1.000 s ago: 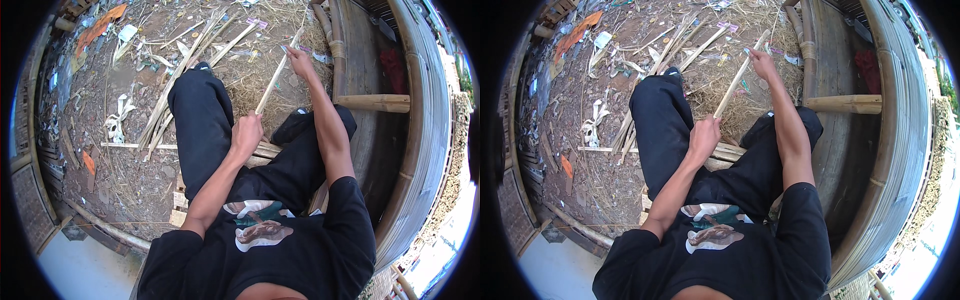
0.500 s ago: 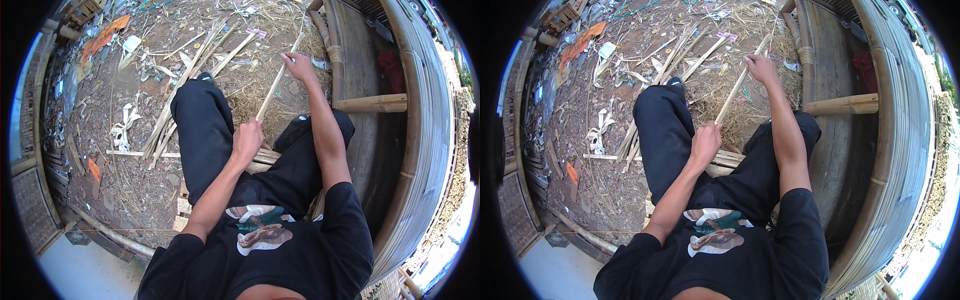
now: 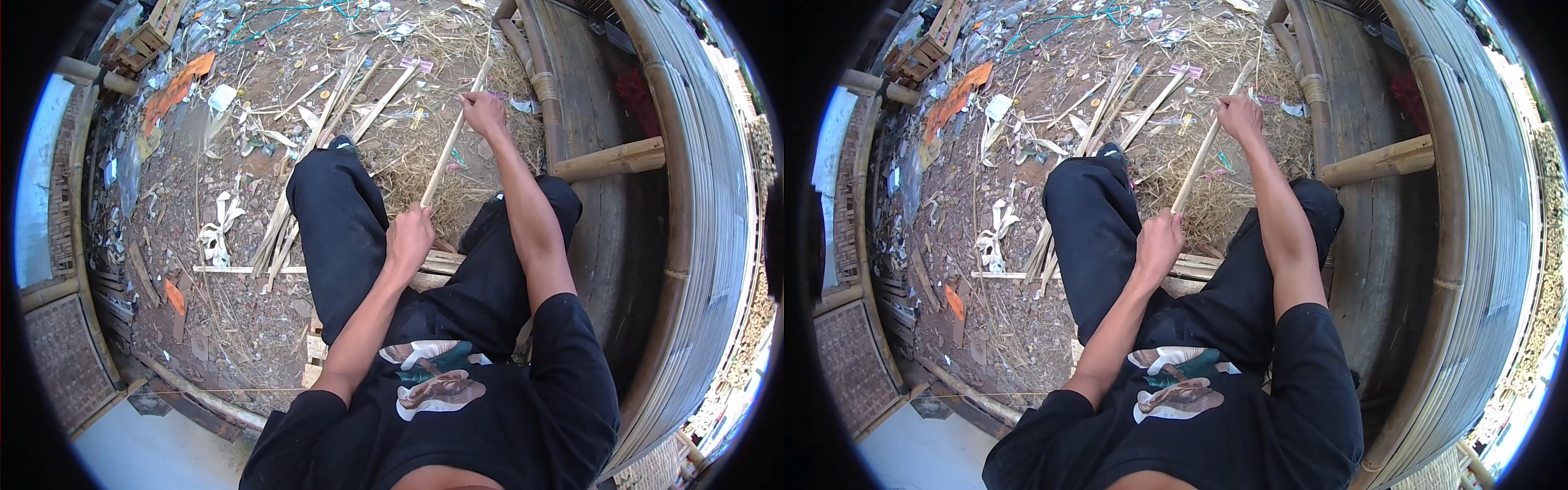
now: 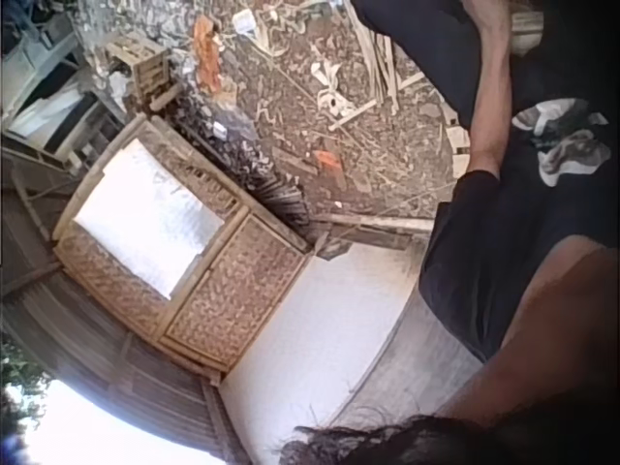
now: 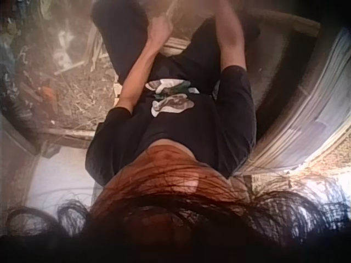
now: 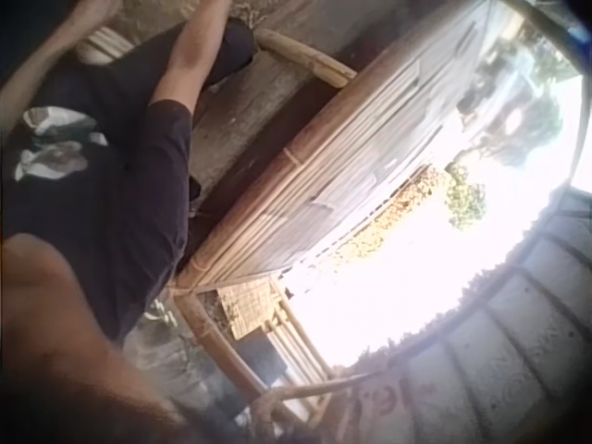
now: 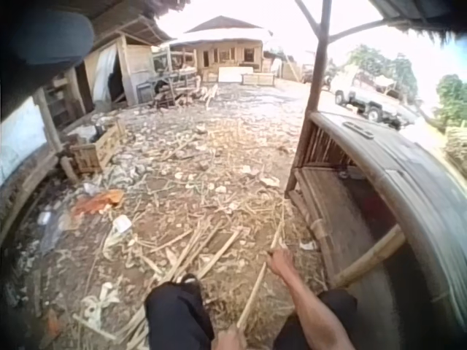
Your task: The person uses a small blade to strip bark and shave the surface of a bamboo stick while sitting on a low wooden structure.
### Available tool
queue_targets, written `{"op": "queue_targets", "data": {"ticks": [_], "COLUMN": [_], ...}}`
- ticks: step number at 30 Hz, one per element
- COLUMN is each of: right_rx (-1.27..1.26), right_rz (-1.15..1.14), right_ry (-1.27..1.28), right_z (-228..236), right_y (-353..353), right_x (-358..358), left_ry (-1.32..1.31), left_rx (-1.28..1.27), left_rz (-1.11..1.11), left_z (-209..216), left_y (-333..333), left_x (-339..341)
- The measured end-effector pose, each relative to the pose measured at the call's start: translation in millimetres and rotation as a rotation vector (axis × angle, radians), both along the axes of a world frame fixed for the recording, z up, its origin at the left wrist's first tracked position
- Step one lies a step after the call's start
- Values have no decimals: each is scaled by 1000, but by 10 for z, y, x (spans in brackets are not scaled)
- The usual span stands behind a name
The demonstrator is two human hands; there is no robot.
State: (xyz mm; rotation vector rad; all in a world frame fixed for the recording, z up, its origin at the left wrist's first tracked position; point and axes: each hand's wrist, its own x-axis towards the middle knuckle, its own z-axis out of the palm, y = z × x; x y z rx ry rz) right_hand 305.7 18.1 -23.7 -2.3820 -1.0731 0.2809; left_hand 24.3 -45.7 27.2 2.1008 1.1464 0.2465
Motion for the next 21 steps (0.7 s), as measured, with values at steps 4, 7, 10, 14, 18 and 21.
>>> {"op": "queue_targets", "data": {"ticks": [4, 7, 10, 14, 18, 21], "right_rx": [59, 53, 131, 116, 193, 186], "right_rz": [-10, 41, 6, 136, 115, 236], "right_ry": [9, -7, 44, 0, 51, 19], "right_z": [78, 152, 266, 336, 475, 510], "right_y": [-16, -18, -53, -83, -157, -246], "right_x": [-2, -64, -42, -194, -168, -402], "left_ry": [-17, -30, -34, -33, -56, -53], "left_rx": [8, 15, 9, -4, -8, -12], "left_rz": [6, 24, 23, 29, 20, 32], "left_z": [54, 76, 91, 144, 167, 132], "left_y": [10, 30, 38, 81, 86, 129], "left_x": [5, 3, -3, 1, 14, 6]}}
